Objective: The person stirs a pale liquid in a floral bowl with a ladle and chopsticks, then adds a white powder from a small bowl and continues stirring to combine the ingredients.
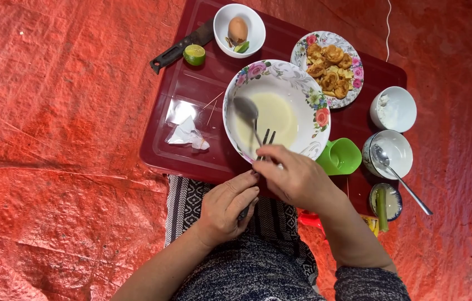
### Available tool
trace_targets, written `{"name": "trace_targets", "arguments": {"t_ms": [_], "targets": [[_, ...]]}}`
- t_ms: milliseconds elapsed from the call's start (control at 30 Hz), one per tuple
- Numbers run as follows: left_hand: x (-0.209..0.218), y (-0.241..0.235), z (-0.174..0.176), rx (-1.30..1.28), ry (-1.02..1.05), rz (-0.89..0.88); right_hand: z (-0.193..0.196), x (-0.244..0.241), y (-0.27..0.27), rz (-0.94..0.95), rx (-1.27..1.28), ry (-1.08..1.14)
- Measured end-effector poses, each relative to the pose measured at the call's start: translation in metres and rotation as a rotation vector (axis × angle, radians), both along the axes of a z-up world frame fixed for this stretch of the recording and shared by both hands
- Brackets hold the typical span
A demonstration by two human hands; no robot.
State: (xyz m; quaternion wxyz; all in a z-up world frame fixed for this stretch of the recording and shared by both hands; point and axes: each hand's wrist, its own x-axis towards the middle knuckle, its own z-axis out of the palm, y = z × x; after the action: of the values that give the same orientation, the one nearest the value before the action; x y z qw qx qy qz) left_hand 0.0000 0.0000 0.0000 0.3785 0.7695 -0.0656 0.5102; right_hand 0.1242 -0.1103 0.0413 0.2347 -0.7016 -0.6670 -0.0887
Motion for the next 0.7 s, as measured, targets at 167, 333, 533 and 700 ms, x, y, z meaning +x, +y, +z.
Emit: {"name": "trace_targets", "arguments": {"t_ms": [167, 333, 533, 700], "targets": [[0.000, -0.001, -0.001, -0.023, -0.001, -0.016, 0.009, 0.003, -0.028, 0.027, -0.124, -0.001], [0.001, -0.003, -0.001, -0.022, 0.005, -0.016, -0.001, 0.025, -0.022, -0.117, -0.070, -0.086], [-0.001, 0.000, -0.002, -0.010, -0.011, -0.025, -0.014, 0.020, -0.014, -0.169, 0.007, -0.001], [0.000, 0.001, -0.002, 0.031, -0.018, -0.019, 0.001, 0.012, -0.019, -0.046, 0.004, 0.168]]}}
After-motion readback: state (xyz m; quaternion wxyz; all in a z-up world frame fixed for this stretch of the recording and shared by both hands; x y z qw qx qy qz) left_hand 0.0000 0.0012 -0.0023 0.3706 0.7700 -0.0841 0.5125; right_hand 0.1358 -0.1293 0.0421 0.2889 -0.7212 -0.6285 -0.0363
